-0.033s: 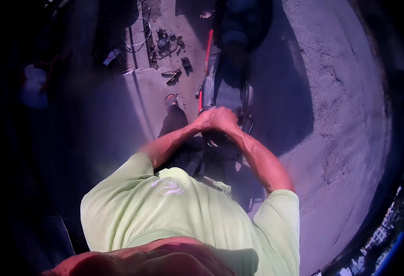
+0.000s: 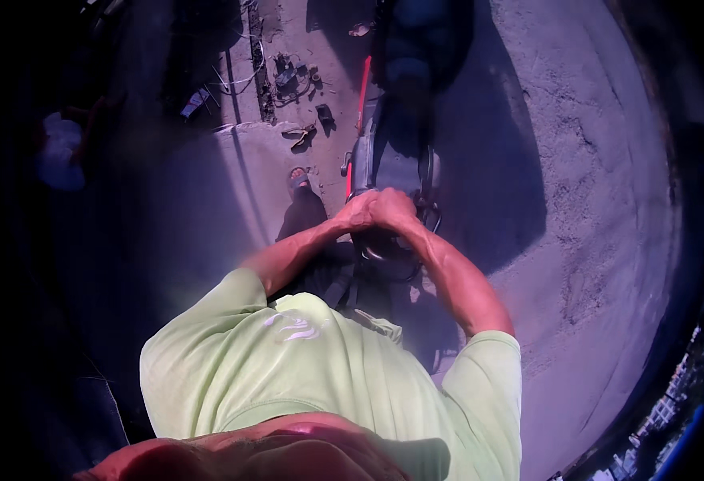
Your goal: The person uses a screwdriver to loosen and remove screws from the interior storage compartment of a moped, handles the detached plastic component, and sets it aside.
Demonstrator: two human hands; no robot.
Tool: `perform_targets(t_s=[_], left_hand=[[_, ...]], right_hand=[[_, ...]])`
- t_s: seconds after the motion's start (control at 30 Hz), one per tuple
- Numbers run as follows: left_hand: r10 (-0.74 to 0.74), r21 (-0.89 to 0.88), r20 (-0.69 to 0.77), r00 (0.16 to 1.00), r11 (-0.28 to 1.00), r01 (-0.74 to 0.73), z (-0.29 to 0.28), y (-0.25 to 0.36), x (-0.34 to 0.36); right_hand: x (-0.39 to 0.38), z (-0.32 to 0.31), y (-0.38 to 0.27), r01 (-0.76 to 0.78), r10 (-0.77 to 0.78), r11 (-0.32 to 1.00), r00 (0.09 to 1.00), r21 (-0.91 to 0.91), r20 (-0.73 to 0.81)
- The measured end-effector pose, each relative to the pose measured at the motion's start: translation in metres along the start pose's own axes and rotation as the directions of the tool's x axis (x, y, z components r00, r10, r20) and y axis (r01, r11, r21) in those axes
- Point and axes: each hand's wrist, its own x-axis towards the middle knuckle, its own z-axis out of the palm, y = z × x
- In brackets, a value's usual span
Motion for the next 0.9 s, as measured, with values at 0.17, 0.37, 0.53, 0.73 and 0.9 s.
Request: perform_targets(t_s=[0.17,0.37,0.53,0.73,0.9], left_hand=[[-0.400,-0.107,-0.054,0.915,0.913,0.393,-0.046,0.038,-0.032],[-0.540,-0.012,-0.142,0.830,0.839,0.544,-0.117,-0.032,-0.089],[-0.632,0.077,-0.083,0.770,0.766,0.638,-0.165,-0.050,-0.096],[-0.729,0.080,-0.105,0.676,0.672,0.736,-0.254,-0.043,-0.065],[-0.756,0.117,-0.033,0.654,0.647,0.754,-0.316,-0.016,0.008]], right_hand=[[-0.003,-0.054,0.030,-0.004,0.005,0.999,0.999,-0.045,0.035],[0.088,-0.041,0.071,0.059,0.050,0.950,0.941,0.306,-0.335],[0.174,-0.002,0.074,-0.121,0.321,0.687,0.935,0.716,-0.150],[0.204,-0.004,0.038,-0.203,0.268,0.941,0.935,0.270,-0.232],[0.253,0.007,0.032,-0.199,0.253,0.953,0.937,0.228,-0.242]])
